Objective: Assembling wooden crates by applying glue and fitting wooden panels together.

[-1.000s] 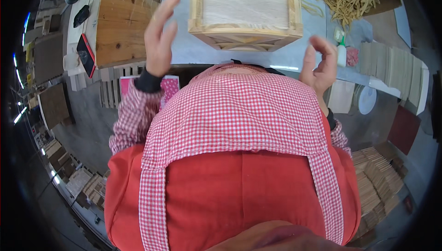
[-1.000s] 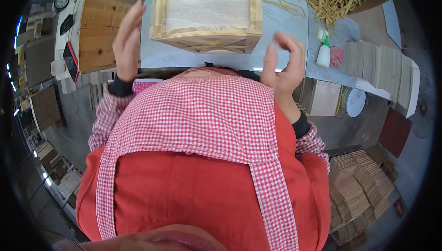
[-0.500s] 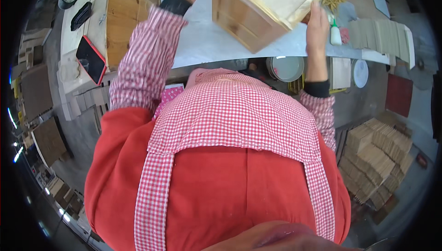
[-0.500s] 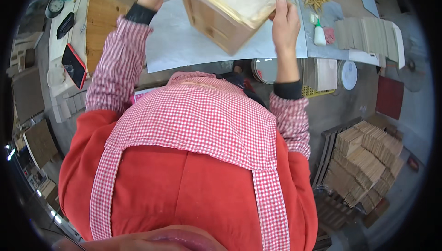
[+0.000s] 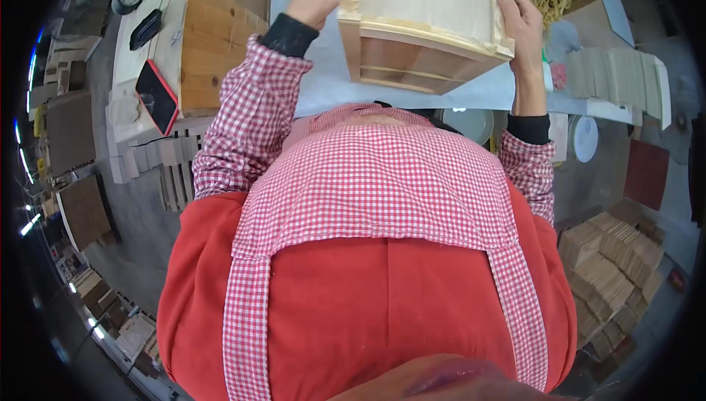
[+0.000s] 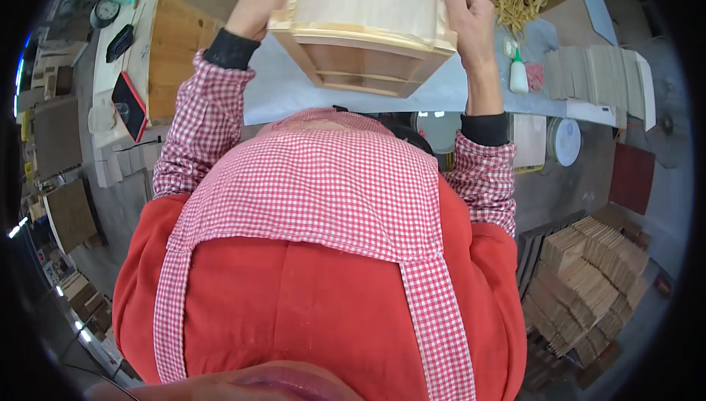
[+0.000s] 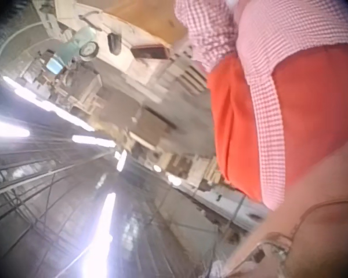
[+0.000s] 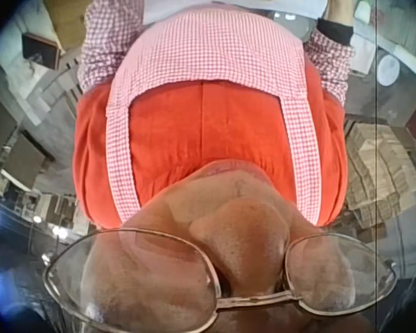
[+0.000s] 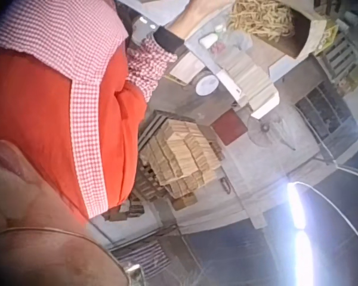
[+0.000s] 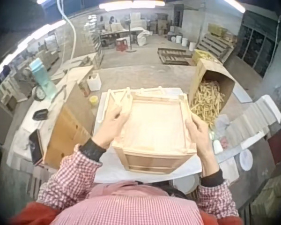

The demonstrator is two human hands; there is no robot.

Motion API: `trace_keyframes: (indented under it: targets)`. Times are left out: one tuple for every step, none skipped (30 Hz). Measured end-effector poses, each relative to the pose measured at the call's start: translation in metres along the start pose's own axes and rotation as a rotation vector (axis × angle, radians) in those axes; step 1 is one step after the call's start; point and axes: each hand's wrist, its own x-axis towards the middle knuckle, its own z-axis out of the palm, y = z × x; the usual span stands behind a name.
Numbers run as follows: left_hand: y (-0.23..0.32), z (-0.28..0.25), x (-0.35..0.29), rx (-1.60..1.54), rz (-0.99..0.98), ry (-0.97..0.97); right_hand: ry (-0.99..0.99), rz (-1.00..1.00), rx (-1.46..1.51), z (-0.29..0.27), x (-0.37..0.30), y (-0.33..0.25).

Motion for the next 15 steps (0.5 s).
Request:
trace_keyframes:
  targets:
    - [0.005,-0.001,-0.004,-0.083,-0.109,-0.015,-0.033,-0.048,-0.081,-0.003,0.002,0.005]
    - [0.0,-0.001,-0.004,-0.076,-0.115,-0.034,-0.066,-0.095,-0.163,-0.006,0.002,0.008]
    - [-0.011,-0.002,-0.008,-0.097,-0.105,0.015,-0.061,-0.09,-0.153,-0.005,0.005,0.008]
    - [-0.021,0.0,-0.004,-0.121,-0.088,0.05,-0.083,-0.069,-0.124,-0.002,0.011,0.005]
    - [-0.029,0.0,0.003,-0.145,-0.071,0.084,-0.106,-0.05,-0.094,0.002,0.017,0.001]
    - [-0.021,0.004,0.0,-0.135,-0.08,0.059,-0.124,-0.017,-0.062,0.004,0.016,0.002]
    - [-0.013,0.006,-0.008,-0.141,-0.115,0.056,-0.1,-0.001,-0.056,0.008,0.016,0.006]
    - [0.0,0.008,0.001,-0.14,-0.126,0.052,-0.08,-0.302,0.126,0.015,0.035,0.013]
    - [0.01,0.009,-0.004,-0.124,-0.132,0.027,-0.062,-0.588,0.301,0.021,0.042,0.02]
    - [0.019,0.009,-0.009,-0.204,-0.105,0.032,-0.04,-0.878,0.47,0.024,0.045,0.027]
    - [0.023,0.007,-0.015,-0.286,-0.085,0.054,-0.024,-0.865,0.477,0.026,0.037,0.018]
    - [0.018,0.004,-0.017,-0.271,-0.099,0.048,-0.077,-0.542,0.282,0.023,0.027,0.008]
    - [0.009,-0.001,-0.021,-0.205,-0.128,0.066,-0.13,-0.222,0.092,0.018,0.017,-0.011]
    - [0.001,-0.004,-0.018,-0.138,-0.147,0.081,-0.178,0.092,-0.095,0.014,0.017,-0.016]
    - [-0.004,-0.01,-0.013,-0.071,-0.162,0.098,-0.165,0.091,-0.081,0.01,0.02,-0.007]
